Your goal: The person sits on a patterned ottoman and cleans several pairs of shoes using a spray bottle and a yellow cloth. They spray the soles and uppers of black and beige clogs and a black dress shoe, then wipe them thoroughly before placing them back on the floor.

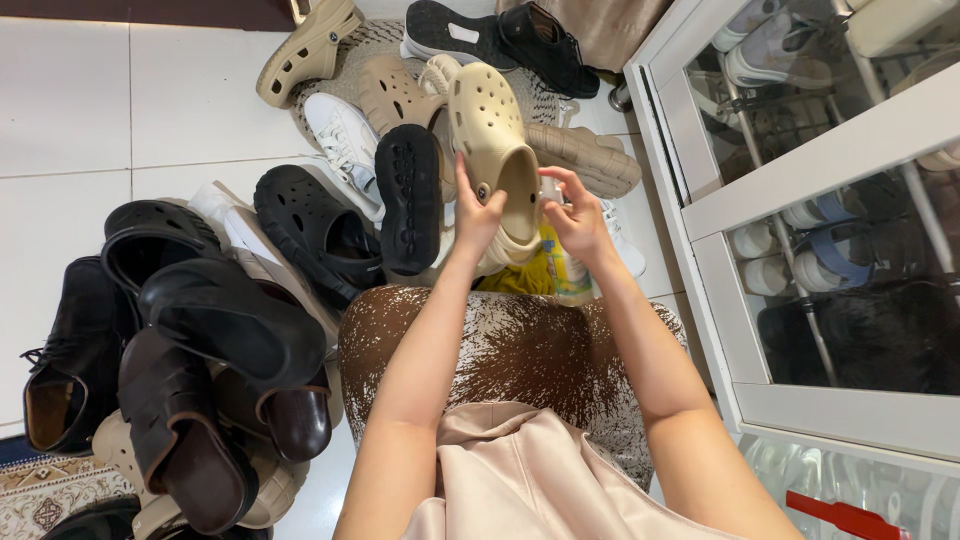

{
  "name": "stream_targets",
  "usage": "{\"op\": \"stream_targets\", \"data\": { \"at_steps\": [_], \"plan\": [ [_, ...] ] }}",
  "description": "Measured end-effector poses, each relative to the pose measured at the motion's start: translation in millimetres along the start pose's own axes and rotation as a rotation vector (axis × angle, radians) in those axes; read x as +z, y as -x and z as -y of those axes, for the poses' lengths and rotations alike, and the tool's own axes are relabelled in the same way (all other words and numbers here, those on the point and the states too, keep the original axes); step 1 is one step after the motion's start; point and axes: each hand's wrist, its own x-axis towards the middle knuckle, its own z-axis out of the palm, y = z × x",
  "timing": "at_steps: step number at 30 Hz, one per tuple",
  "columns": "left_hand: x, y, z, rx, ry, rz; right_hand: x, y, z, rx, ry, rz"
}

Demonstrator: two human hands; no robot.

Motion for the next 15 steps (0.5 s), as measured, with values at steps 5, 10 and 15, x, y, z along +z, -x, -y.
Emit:
{"op": "stream_targets", "data": {
  "at_steps": [5, 10, 15],
  "plan": [
    [19.3, 13.3, 13.9, -0.159, -0.093, 0.057, -9.3, 18.1, -6.5, 0.068, 0.114, -0.153],
    [32.1, 20.3, 31.1, -0.167, 0.03, 0.103, -22.3, 38.1, -14.7, 0.139, 0.098, -0.198],
    [30.5, 17.6, 40.7, -0.175, 0.071, 0.103, -26.8, 40.1, -15.9, 0.118, 0.072, -0.242]
  ]
}}
